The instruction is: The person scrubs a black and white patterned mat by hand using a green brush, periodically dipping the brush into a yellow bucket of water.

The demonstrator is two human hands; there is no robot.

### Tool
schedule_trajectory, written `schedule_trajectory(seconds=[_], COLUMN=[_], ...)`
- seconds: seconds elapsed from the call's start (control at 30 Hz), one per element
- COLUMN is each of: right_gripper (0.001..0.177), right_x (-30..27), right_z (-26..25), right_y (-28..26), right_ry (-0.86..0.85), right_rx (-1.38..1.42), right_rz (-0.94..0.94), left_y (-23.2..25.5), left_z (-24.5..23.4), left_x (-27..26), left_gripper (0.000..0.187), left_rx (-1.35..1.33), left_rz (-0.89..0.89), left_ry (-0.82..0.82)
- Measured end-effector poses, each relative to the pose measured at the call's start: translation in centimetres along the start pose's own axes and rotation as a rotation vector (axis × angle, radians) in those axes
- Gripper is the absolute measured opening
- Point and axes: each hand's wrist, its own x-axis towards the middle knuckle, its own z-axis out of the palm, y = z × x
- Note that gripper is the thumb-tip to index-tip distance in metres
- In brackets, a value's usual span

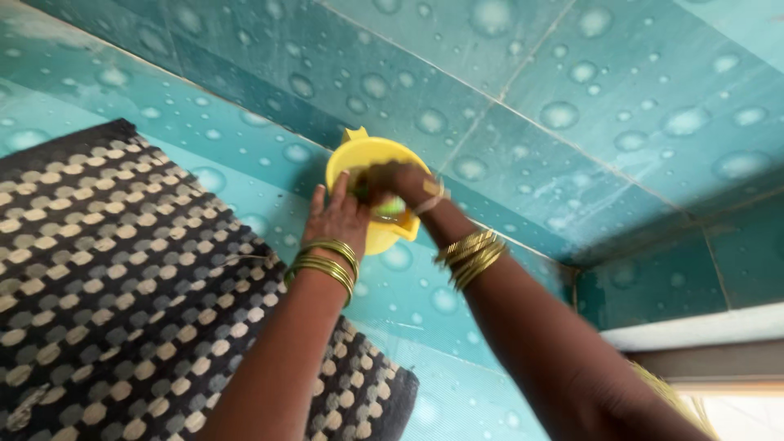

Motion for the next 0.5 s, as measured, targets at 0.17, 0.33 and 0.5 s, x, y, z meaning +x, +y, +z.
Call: schedule_trajectory(seconds=[0.17, 0.33, 0.5], right_gripper=[0.069, 0.066, 0.05], right_x=[0.3, -3.4, -9.4], right_z=[3.7, -2.2, -6.1], right_y=[1.4, 4.1, 3.8], right_ry=[0.051, -0.02, 0.12], right_rx=[0.027, 0.107, 0.191], right_rz=[0.04, 0.099, 0.102], left_y=[-0.5, -5.1, -15.7], left_z=[-0.1, 2.4, 5.4], left_x=[-1.9, -8.1, -16.1], left_gripper=[0.037, 0.077, 0.087], left_rx=[0.108, -0.088, 0.158], left_rz=[0.055, -0.054, -0.566], left_ry=[0.086, 0.269, -0.246])
